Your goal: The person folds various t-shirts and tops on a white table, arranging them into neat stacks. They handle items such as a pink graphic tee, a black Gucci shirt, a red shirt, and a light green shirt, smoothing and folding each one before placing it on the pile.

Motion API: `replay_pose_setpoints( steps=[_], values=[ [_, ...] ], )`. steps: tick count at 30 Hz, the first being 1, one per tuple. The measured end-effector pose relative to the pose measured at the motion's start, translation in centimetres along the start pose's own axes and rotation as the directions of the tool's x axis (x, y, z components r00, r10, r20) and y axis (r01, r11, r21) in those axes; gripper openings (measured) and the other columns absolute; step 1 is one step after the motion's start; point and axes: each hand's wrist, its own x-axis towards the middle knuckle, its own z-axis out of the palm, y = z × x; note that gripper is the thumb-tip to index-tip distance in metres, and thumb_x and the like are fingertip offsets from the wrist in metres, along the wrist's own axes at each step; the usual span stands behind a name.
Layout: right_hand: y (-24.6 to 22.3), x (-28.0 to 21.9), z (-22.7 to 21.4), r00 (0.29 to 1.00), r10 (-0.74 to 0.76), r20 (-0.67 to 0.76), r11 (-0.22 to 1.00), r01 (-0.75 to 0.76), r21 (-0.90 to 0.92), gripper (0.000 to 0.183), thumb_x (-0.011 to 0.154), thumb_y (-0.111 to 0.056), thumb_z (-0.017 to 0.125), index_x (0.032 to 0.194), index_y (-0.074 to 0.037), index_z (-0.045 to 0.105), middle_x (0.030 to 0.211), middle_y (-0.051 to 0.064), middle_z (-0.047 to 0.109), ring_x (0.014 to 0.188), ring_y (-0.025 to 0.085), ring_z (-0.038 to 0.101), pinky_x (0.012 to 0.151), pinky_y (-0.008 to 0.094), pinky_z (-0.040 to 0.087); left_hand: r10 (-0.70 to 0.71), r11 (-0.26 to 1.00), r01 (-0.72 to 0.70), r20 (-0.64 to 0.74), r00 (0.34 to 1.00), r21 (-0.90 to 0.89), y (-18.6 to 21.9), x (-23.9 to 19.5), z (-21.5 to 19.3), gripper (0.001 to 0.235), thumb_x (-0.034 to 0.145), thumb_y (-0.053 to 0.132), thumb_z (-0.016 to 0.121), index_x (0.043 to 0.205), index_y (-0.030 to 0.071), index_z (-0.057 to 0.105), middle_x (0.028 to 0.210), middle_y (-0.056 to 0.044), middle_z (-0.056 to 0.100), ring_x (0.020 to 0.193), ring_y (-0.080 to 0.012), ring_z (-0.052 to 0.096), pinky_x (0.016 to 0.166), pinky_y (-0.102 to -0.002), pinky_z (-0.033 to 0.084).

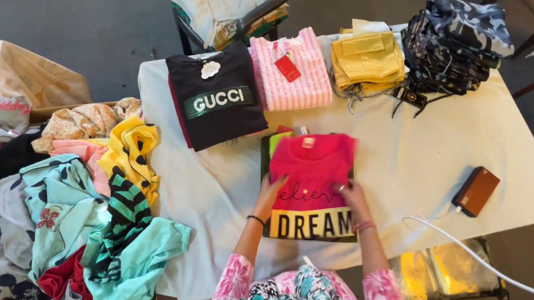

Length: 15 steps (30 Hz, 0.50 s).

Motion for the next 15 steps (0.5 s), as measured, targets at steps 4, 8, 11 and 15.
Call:
replay_pose_setpoints(
  steps=[4,8,11,15],
  values=[
    [4.3,2.5,-2.2,0.977,0.018,-0.212,0.989,-0.048,-0.137,0.047,0.092,-0.019,0.076,0.126,0.01,0.061,0.109,0.016,0.072,0.095,0.019,0.067,0.082,0.032,0.054,-0.06,0.998,0.06,-0.002,0.998,-0.036,-4.2,0.8,-3.3,0.045,0.098,0.026,0.073,0.125,-0.008,0.062,0.11,-0.008,0.07,0.1,-0.0139,0.065,0.089,-0.029,0.051],
    [6.4,1.1,-3.5,0.989,-0.045,-0.138,0.971,0.01,-0.24,0.055,0.089,-0.024,0.076,0.13,0.008,0.056,0.116,0.011,0.07,0.104,0.014,0.067,0.091,0.028,0.053,-0.038,0.996,0.041,-0.037,0.999,0.083,-4.4,-1.9,-2.7,0.045,0.09,0.027,0.077,0.121,-0.001,0.06,0.109,-0.008,0.073,0.097,-0.0133,0.067,0.087,-0.029,0.053],
    [6.2,-0.7,-4.2,0.992,-0.026,-0.12,0.961,-0.008,-0.276,0.057,0.091,-0.028,0.077,0.13,0.009,0.057,0.114,0.012,0.068,0.101,0.014,0.064,0.088,0.028,0.051,-0.059,0.958,0.067,-0.035,0.998,0.279,-2.1,-4.3,-1.8,0.044,0.086,0.028,0.079,0.116,-0.002,0.065,0.105,-0.008,0.076,0.093,-0.0125,0.07,0.083,-0.029,0.054],
    [3.6,-3.6,-3.4,0.992,0.115,-0.051,0.916,-0.126,-0.38,0.059,0.086,-0.032,0.081,0.126,0.005,0.059,0.103,0.009,0.072,0.091,0.013,0.067,0.08,0.027,0.053,-0.321,0.62,0.229,-0.024,0.947,0.75,-0.6,-5.2,-0.9,0.048,0.094,0.041,0.078,0.107,-0.005,0.077,0.091,-0.018,0.076,0.077,-0.0181,0.07,0.073,-0.033,0.052]
  ],
)
